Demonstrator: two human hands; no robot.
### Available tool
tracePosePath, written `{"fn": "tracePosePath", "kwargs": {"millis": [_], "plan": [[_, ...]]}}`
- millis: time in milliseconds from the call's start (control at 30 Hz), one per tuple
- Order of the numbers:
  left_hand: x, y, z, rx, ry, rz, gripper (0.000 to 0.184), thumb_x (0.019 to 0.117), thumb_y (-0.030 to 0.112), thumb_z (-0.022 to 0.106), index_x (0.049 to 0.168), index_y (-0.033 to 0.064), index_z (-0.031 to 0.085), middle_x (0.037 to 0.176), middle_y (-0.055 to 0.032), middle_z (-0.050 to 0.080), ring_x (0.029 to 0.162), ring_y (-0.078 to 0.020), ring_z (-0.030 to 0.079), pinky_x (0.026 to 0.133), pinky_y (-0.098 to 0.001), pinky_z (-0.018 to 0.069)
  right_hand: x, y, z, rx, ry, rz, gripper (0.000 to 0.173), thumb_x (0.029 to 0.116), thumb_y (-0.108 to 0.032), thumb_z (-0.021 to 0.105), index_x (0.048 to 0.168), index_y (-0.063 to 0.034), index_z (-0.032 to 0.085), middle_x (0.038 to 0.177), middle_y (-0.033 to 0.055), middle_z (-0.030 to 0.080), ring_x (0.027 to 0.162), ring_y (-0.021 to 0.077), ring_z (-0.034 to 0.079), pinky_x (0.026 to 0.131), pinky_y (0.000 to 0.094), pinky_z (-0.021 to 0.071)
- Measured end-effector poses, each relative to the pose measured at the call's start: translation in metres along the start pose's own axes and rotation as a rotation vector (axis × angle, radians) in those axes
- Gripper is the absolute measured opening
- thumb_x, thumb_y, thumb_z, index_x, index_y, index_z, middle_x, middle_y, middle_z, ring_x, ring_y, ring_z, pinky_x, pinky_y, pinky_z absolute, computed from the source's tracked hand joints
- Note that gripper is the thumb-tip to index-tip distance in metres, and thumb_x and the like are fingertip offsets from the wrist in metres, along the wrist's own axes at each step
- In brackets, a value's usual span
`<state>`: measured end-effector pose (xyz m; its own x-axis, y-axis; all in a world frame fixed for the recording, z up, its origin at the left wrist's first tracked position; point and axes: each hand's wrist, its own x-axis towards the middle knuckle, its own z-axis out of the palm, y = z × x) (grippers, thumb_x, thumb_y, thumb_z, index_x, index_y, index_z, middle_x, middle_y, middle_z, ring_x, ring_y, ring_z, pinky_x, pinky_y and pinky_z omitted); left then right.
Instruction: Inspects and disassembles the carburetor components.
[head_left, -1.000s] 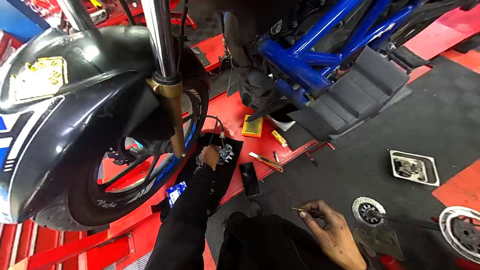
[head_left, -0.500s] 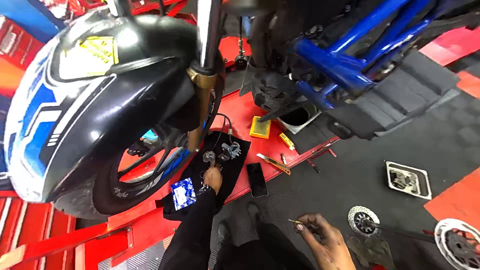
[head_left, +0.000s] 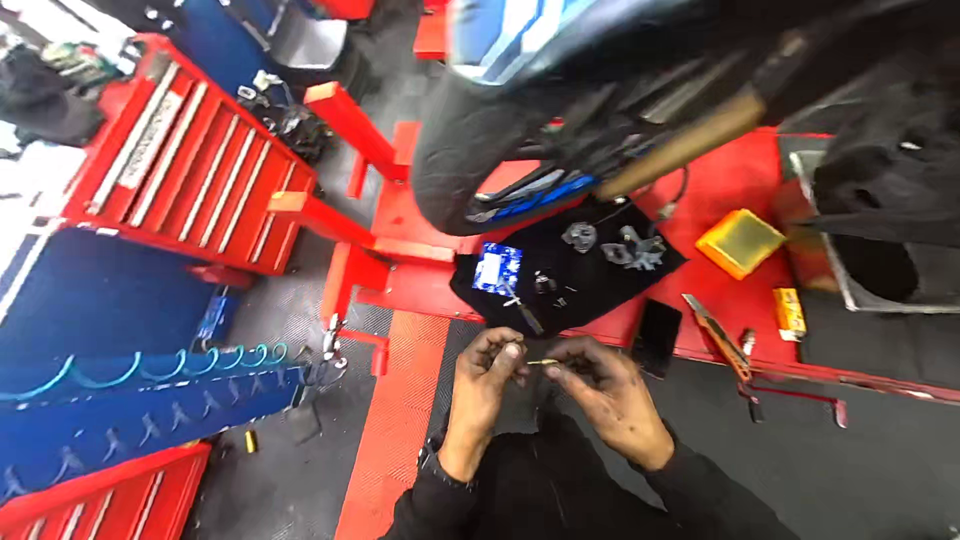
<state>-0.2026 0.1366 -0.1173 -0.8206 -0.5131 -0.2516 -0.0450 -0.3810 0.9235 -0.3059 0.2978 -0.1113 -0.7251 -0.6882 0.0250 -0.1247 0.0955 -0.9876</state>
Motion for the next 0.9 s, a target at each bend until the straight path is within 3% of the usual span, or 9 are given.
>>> {"fn": "tracePosePath", "kwargs": {"millis": [167, 400, 467, 533, 600, 667, 733, 800, 900], "plan": [[-0.040, 0.041, -0.094, 0.119, 0.085, 0.114, 0.019, 0.1007, 0.012, 0.062, 0.110, -0.0016, 0.071, 0.092, -0.0124, 0.073, 0.075, -0.0190, 0.070, 0.070, -0.0338, 0.0621, 0.031, -0.027, 0.105, -0.118, -0.206, -0.168, 0.013, 0.0973, -0.025, 0.070, 0.101, -0.0128, 0.073, 0.095, -0.0038, 0.072, 0.086, 0.0085, 0.070, 0.077, 0.0310, 0.0633], [-0.098, 0.026, -0.202, -0.081, 0.167, -0.107, 0.021, 0.0990, 0.008, 0.062, 0.112, -0.0055, 0.069, 0.092, -0.0120, 0.074, 0.075, -0.0177, 0.071, 0.069, -0.0339, 0.0622, 0.010, -0.005, 0.219, 0.028, -0.397, -0.020, 0.017, 0.0983, -0.024, 0.070, 0.097, -0.0077, 0.072, 0.089, 0.0000, 0.072, 0.081, 0.0085, 0.069, 0.074, 0.0291, 0.0605], [-0.106, 0.025, -0.218, -0.113, 0.266, -0.077, 0.020, 0.0956, 0.009, 0.067, 0.109, -0.0047, 0.071, 0.090, -0.0126, 0.074, 0.074, -0.0178, 0.071, 0.069, -0.0341, 0.0621, 0.009, -0.002, 0.240, 0.174, -0.437, 0.083, 0.020, 0.1036, -0.022, 0.061, 0.104, -0.0046, 0.071, 0.089, 0.0026, 0.073, 0.077, 0.0125, 0.070, 0.069, 0.0322, 0.0629], [-0.099, 0.025, -0.240, -0.050, 0.386, -0.016, 0.020, 0.0951, 0.011, 0.066, 0.108, -0.0032, 0.071, 0.089, -0.0107, 0.073, 0.076, -0.0177, 0.070, 0.072, -0.0352, 0.0619, 0.020, 0.008, 0.269, 0.245, -0.472, 0.281, 0.030, 0.1076, -0.027, 0.052, 0.113, -0.0025, 0.068, 0.092, 0.0064, 0.073, 0.078, 0.0186, 0.071, 0.070, 0.0384, 0.0631], [-0.105, 0.022, -0.260, -0.050, 0.517, -0.014, 0.019, 0.0953, 0.007, 0.063, 0.109, -0.0032, 0.071, 0.090, -0.0124, 0.073, 0.079, -0.0198, 0.070, 0.079, -0.0381, 0.0610, 0.016, 0.025, 0.307, 0.156, -0.543, 0.468, 0.039, 0.1029, -0.030, 0.061, 0.132, -0.0042, 0.059, 0.108, 0.0080, 0.072, 0.092, 0.0194, 0.072, 0.082, 0.0400, 0.0626], [-0.087, 0.027, -0.291, -0.147, 0.556, 0.055, 0.019, 0.0966, 0.004, 0.061, 0.112, -0.0027, 0.070, 0.093, -0.0141, 0.072, 0.079, -0.0199, 0.070, 0.079, -0.0376, 0.0615, 0.036, 0.050, 0.362, 0.096, -0.469, 0.494, 0.075, 0.0916, -0.034, 0.076, 0.150, -0.0039, 0.040, 0.129, 0.0134, 0.065, 0.113, 0.0230, 0.068, 0.096, 0.0437, 0.0591], [-0.071, 0.040, -0.319, -0.206, 0.543, 0.078, 0.020, 0.0991, 0.003, 0.057, 0.113, -0.0026, 0.070, 0.091, -0.0136, 0.071, 0.077, -0.0186, 0.069, 0.077, -0.0356, 0.0610, 0.060, 0.059, 0.411, 0.130, -0.249, 0.534, 0.092, 0.0848, -0.036, 0.083, 0.155, -0.0056, 0.032, 0.137, 0.0185, 0.059, 0.120, 0.0283, 0.063, 0.097, 0.0498, 0.0562], [-0.048, 0.055, -0.356, -0.118, 0.503, 0.087, 0.020, 0.1012, 0.003, 0.054, 0.111, -0.0036, 0.070, 0.088, -0.0135, 0.071, 0.075, -0.0193, 0.069, 0.075, -0.0358, 0.0615, 0.091, 0.058, 0.457, 0.216, 0.027, 0.576, 0.076, 0.0891, -0.034, 0.079, 0.146, -0.0015, 0.041, 0.121, 0.0199, 0.064, 0.103, 0.0292, 0.066, 0.086, 0.0510, 0.0570], [-0.016, 0.071, -0.421, 0.138, 0.395, 0.045, 0.023, 0.1042, 0.009, 0.053, 0.114, -0.0019, 0.071, 0.086, -0.0126, 0.071, 0.073, -0.0204, 0.069, 0.072, -0.0361, 0.0610, 0.107, 0.053, 0.501, 0.310, 0.366, 0.609, 0.046, 0.1009, -0.031, 0.065, 0.133, 0.0006, 0.054, 0.110, 0.0158, 0.068, 0.091, 0.0240, 0.066, 0.078, 0.0449, 0.0564]]}}
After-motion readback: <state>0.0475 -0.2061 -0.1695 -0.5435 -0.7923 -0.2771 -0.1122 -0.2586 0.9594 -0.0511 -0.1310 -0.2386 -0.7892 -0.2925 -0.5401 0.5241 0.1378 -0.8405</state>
